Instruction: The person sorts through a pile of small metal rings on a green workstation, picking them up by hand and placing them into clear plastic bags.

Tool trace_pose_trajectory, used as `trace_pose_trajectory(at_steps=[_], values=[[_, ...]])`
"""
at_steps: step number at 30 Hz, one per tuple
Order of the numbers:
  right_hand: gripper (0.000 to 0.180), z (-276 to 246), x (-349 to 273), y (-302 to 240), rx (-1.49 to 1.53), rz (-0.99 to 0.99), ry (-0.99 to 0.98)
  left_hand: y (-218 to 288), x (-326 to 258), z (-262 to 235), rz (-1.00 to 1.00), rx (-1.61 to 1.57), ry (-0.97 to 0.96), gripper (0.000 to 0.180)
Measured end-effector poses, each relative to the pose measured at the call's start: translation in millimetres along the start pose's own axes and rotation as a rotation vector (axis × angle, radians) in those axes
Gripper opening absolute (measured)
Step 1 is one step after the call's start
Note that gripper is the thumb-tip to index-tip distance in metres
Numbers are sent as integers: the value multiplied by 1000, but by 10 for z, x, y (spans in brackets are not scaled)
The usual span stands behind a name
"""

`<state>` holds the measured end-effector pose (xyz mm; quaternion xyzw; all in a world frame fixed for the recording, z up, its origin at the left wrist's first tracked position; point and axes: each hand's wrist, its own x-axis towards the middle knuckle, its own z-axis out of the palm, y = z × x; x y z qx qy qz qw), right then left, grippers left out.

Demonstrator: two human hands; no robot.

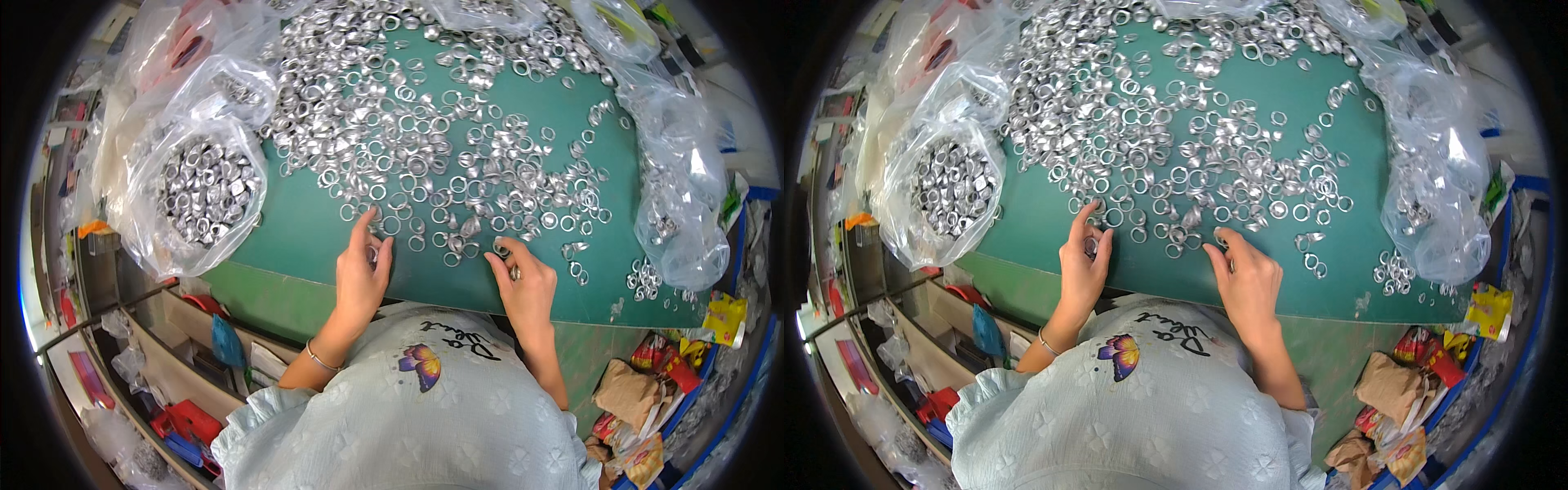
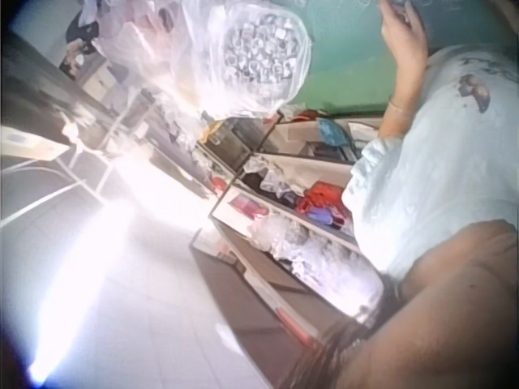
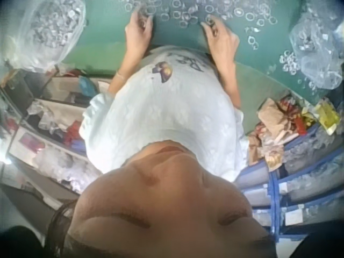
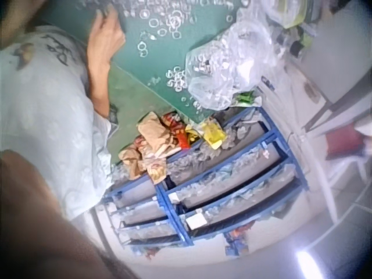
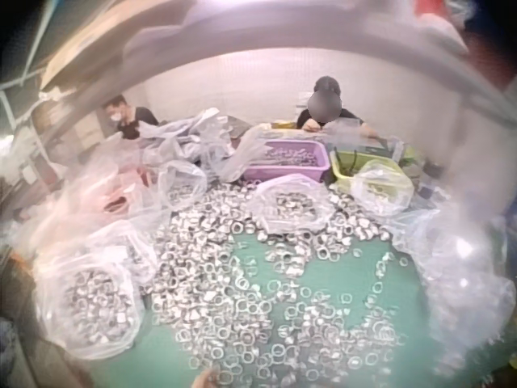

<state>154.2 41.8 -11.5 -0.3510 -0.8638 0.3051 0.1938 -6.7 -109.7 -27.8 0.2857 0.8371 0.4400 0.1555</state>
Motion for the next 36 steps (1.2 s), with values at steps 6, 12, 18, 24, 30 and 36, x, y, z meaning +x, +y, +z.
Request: trace_pose_trajectory(at_steps=[6, 12, 18, 24, 30, 36], values=[[18, 183, 26, -57, -179, -40, -67, -43, 9, -71, -55, -58, 95, 45], [6, 38, 145, -85, 89, 116, -119, -50, 31, -82, -71, -97, -21, 29], [11, -148, 321, -59, 654, 403, -361, -47, 16, -26, 45, -152, 122, 19], [11, -464, 1046, -96, 645, 431, -610, -137, 15, 2, 103, -253, 234, 16], [23, -879, 3038, -401, 701, 143, -207, -141, 19, 24, 119, -258, 250, 16], [18, -517, 3398, -496, 794, 198, -150, -181, 70, -2, 122, -273, 267, 16]])
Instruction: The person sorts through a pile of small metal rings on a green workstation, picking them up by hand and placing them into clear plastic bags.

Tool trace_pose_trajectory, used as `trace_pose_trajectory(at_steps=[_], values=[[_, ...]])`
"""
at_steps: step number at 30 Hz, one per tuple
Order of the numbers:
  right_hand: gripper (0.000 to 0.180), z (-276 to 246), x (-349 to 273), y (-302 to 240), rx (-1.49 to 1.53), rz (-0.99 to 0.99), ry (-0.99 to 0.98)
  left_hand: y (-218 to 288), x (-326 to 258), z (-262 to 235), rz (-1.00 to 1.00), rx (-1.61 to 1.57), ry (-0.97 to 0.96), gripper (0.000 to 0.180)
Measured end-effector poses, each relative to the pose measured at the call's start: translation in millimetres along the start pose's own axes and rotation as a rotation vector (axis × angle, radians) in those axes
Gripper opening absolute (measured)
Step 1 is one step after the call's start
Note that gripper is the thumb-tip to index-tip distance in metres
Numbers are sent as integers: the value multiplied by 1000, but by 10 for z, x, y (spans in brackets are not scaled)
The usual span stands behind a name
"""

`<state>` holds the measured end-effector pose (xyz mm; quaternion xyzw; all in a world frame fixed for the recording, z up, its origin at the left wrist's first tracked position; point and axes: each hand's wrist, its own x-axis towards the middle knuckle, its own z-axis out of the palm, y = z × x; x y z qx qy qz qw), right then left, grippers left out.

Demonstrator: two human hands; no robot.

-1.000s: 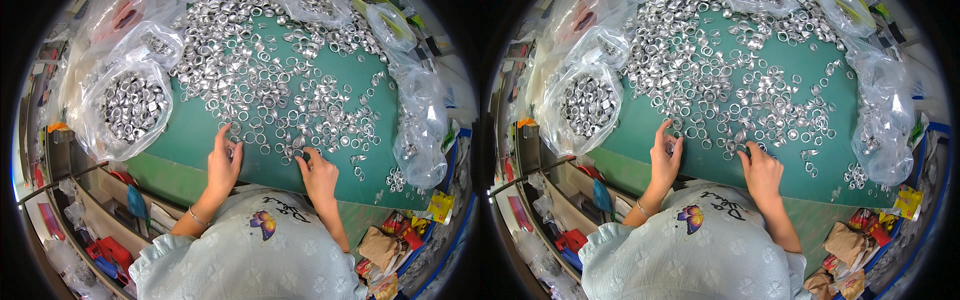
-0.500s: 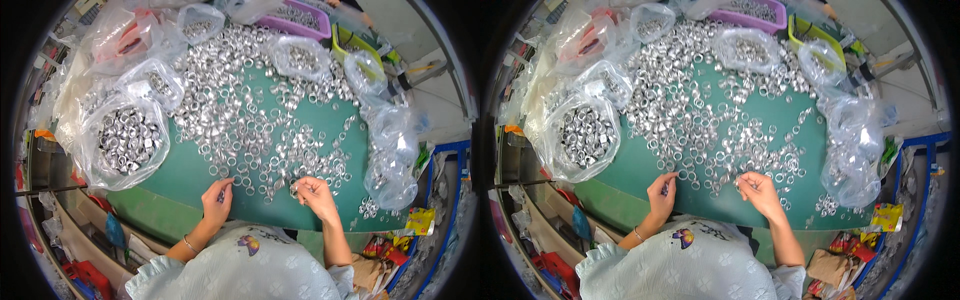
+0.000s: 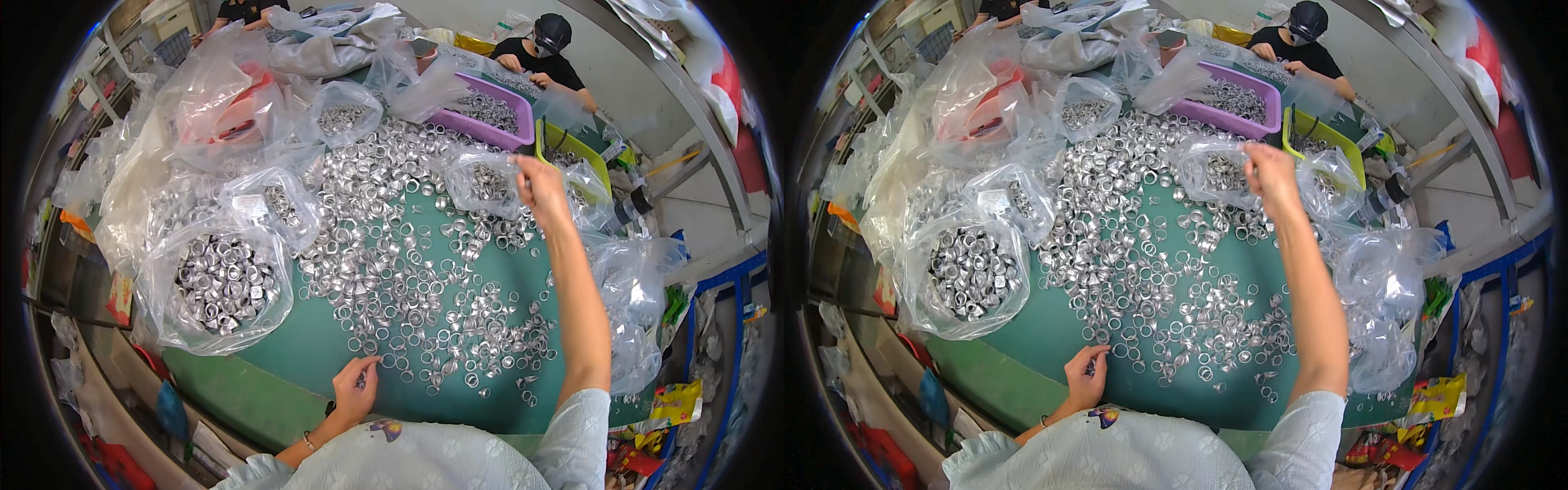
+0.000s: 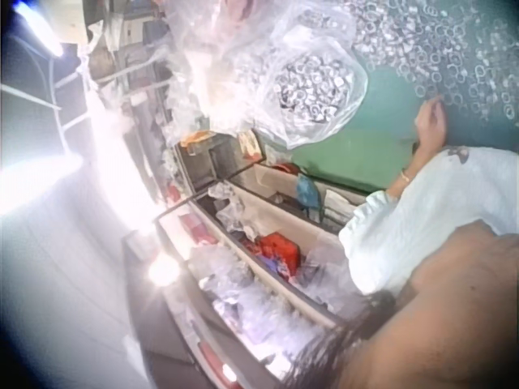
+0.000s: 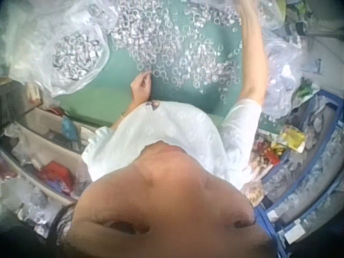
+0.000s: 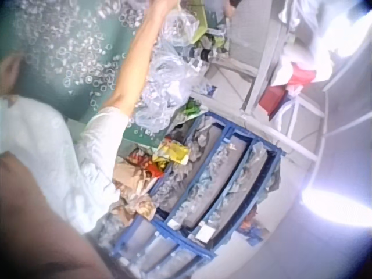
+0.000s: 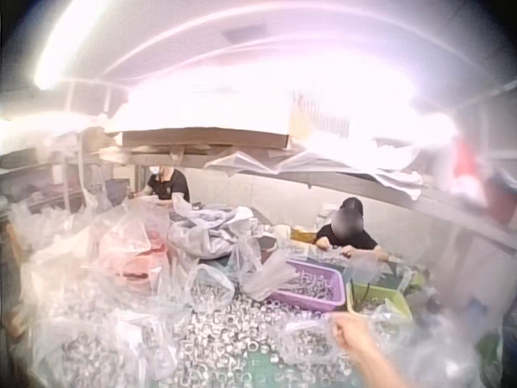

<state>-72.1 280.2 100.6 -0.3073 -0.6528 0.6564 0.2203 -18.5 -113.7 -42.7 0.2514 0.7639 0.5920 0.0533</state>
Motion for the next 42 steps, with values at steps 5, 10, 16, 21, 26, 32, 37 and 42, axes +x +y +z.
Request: trace_pose_trajectory(at_steps=[5, 10, 16, 21, 26, 32, 37, 42], values=[[26, 324, -988, 161, -226, -12, -188, -36, -84, -47, -45, -11, 12, 19], [17, 695, -1788, 870, -507, -238, -460, 0, -8, -113, -134, 55, 65, 26], [42, 1106, -2335, 1238, -1059, -524, -607, 129, 31, -125, -158, 261, -206, 38], [46, 792, -2353, 1202, -1241, -464, -479, 147, -79, -65, -66, 195, -418, 40], [19, 725, -2259, 1143, -1036, -400, -237, 178, -85, -96, -84, 47, -307, 26], [13, 1144, -2221, 1285, -914, -449, -264, 87, 22, -272, -115, 169, -130, 15], [14, 1231, -2190, 1288, -1072, -417, -326, 57, 65, -297, -95, 215, -106, 15], [11, 1022, -2187, 1203, -1010, -302, -223, 13, 263, -245, -86, 345, -90, 15]])
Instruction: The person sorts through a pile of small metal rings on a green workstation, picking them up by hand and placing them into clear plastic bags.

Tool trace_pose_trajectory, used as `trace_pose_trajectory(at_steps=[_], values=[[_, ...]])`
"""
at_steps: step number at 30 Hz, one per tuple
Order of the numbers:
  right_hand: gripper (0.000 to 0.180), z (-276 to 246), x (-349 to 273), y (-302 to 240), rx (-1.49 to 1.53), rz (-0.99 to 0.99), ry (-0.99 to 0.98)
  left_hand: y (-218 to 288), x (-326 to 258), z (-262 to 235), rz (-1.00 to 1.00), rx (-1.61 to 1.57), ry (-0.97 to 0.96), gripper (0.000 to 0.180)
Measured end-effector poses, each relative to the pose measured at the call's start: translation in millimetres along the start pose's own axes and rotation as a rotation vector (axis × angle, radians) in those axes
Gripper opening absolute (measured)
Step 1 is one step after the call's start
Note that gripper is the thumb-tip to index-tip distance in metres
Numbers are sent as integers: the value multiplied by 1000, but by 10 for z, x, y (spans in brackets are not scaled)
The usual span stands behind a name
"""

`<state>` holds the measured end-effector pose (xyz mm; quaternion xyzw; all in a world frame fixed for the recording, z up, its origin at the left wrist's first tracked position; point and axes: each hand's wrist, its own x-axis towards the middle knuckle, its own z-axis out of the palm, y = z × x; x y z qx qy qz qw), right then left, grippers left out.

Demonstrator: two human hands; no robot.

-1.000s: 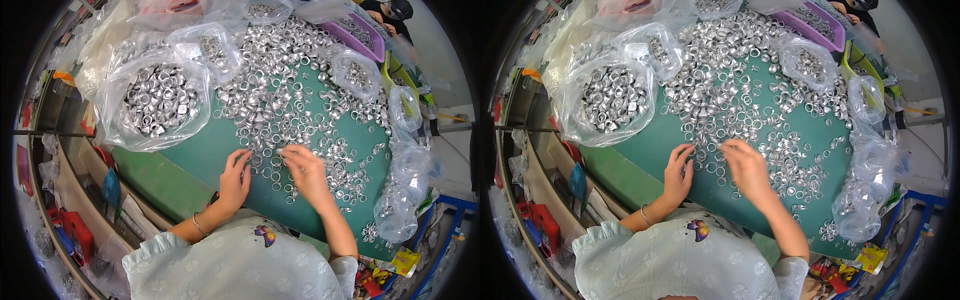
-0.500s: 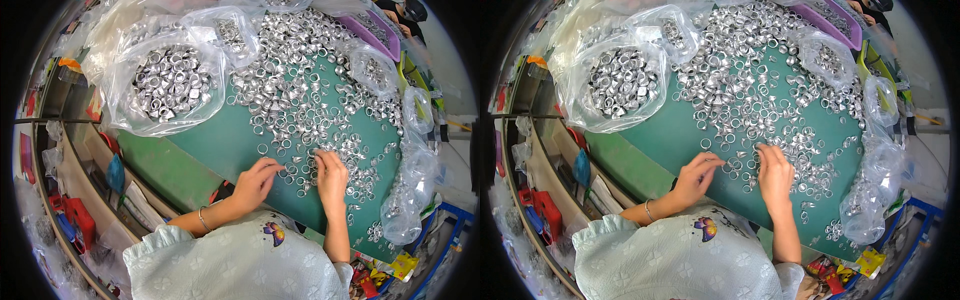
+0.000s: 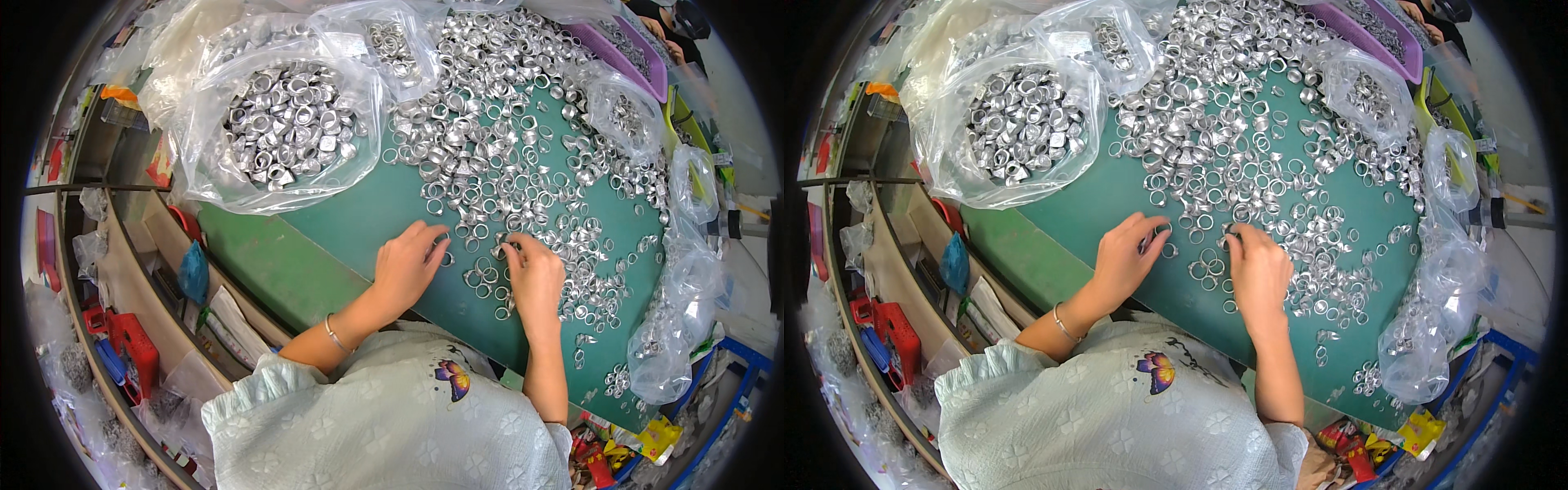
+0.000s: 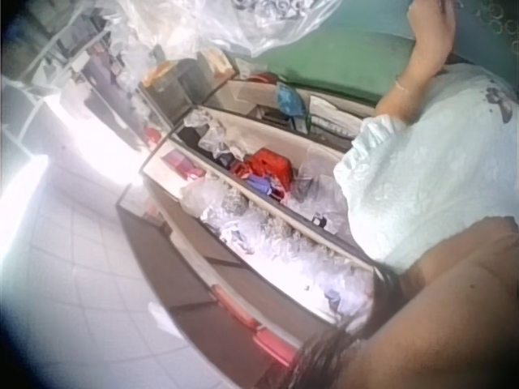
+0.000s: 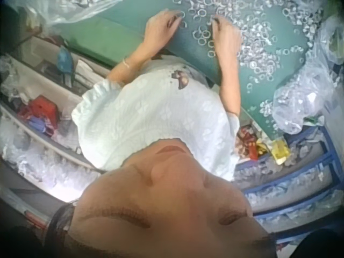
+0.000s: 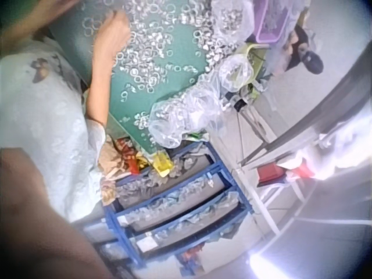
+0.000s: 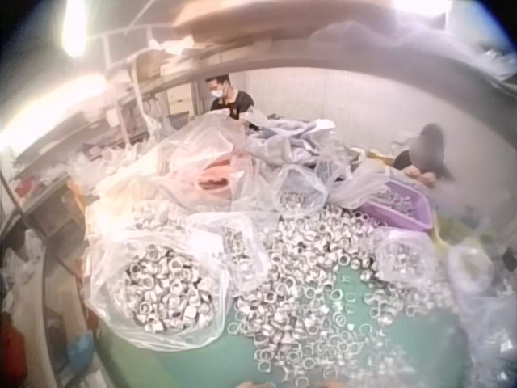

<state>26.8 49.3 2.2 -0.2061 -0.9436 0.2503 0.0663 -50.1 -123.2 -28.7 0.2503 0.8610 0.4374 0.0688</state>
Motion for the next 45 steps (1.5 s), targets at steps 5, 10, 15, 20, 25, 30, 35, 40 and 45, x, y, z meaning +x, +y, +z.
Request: trace_pose_trajectory(at_steps=[5, 10, 15, 20, 25, 30, 35, 40, 45], values=[[12, -51, -122, -28, 197, 48, 46, -21, 192, 144, 40, 152, -23, 13], [16, 49, -186, -16, 523, 155, -16, 73, 189, 140, 102, -101, 49, 12], [24, 222, -209, -92, 651, 85, -42, 83, 135, 162, 67, -245, 83, 13], [23, 228, -207, -85, 560, 77, 16, 79, 194, 129, 53, 34, -2, 16], [19, 142, -243, -62, 546, 94, 30, 100, 232, 141, 78, 131, -103, 21], [17, 126, -264, -25, 587, 144, 33, 83, 246, 167, 93, 191, -138, 16], [17, 112, -288, 1, 706, 187, 3, 131, 278, 78, 134, -29, -73, 9], [26, 128, -297, -51, 1267, 408, -158, 153, 225, 59, -214, -771, -241, 7], [33, 31, -327, -214, 1142, 270, -69, 234, 76, 47, -576, -1369, -551, 18]])
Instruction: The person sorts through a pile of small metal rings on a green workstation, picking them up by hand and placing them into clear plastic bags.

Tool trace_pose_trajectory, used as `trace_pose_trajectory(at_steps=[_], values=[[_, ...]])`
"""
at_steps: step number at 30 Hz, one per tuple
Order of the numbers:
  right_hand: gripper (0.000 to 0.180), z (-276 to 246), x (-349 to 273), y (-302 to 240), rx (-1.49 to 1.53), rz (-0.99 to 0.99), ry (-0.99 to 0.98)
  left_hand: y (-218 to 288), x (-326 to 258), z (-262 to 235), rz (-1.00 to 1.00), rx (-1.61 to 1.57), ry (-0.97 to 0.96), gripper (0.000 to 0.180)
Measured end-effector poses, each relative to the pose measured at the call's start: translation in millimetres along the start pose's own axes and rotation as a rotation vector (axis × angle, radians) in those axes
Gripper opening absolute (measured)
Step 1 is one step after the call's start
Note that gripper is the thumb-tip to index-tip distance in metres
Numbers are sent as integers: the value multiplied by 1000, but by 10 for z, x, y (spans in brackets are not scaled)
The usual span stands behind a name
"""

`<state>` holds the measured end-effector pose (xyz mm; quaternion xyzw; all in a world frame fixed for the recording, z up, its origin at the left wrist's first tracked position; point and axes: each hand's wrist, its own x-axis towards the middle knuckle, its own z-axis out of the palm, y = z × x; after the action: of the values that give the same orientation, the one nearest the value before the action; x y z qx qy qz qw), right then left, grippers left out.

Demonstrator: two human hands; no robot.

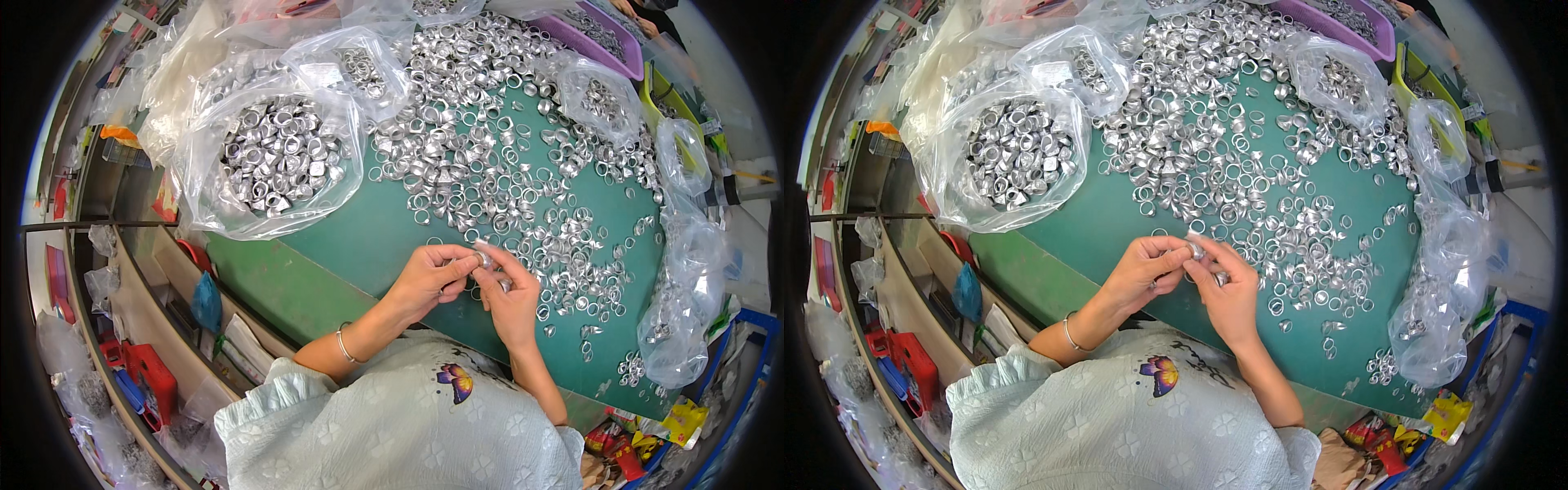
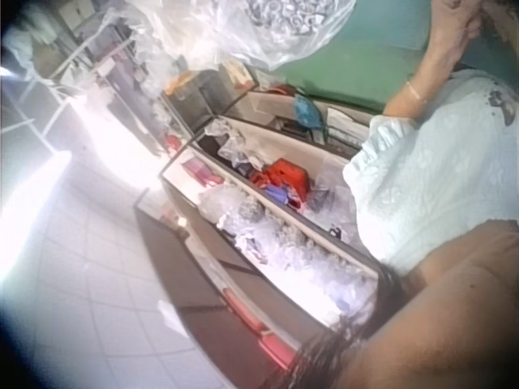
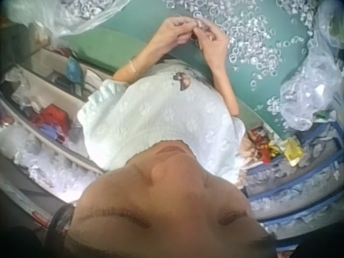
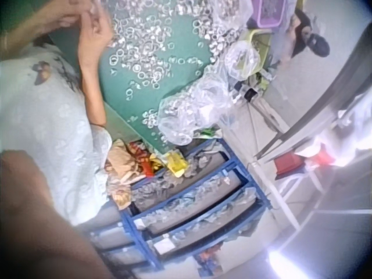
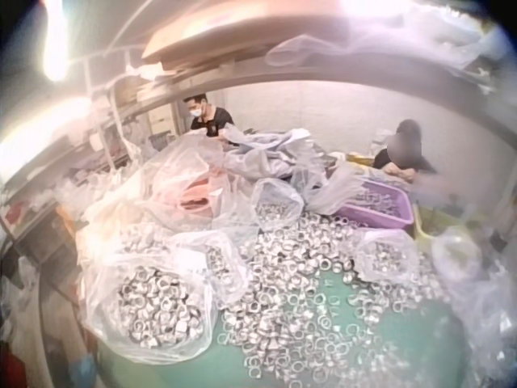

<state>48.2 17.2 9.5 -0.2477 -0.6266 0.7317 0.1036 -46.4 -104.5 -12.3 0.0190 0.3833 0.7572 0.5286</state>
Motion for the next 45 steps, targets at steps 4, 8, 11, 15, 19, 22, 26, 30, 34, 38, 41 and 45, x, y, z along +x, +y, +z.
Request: trace_pose_trajectory(at_steps=[4, 8, 11, 15, 19, 22, 26, 30, 34, 38, 41, 45], values=[[34, -15, -44, -71, -219, -171, 17, -1, -17, 7, -132, -144, -124, 21], [34, -20, -70, -109, -235, -197, 30, -34, -33, 6, -151, -153, -163, 23], [30, -11, -66, -101, -243, -261, 34, -45, -49, 23, -108, -70, -150, 26], [28, -34, -64, -92, -512, -421, 5, 90, -95, 140, -179, -93, -69, 33], [27, -97, -34, -108, -547, -317, -140, 13, -112, -31, -255, -81, -45, 38], [23, -168, 115, -75, -415, -160, -10, -71, -111, -209, -205, -120, -37, 37], [24, -64, 548, 0, -748, -518, 106, 26, -67, -138, 254, 581, 268, 20], [19, 153, 679, 71, -1148, -396, -2, 125, 123, -215, 646, 1305, 458, 20], [11, 88, 659, 144, -1073, -385, -18, 217, 202, -145, 571, 1593, 405, 21], [8, -122, 612, 146, -729, -429, 45, 202, 309, -234, 601, 1554, 429, 17], [8, -229, 518, 84, -186, 70, 56, 190, 276, -257, 569, 1449, 392, 13], [22, -327, 414, 19, 316, 250, -92, 164, 197, -175, 435, 1192, 276, 8]])
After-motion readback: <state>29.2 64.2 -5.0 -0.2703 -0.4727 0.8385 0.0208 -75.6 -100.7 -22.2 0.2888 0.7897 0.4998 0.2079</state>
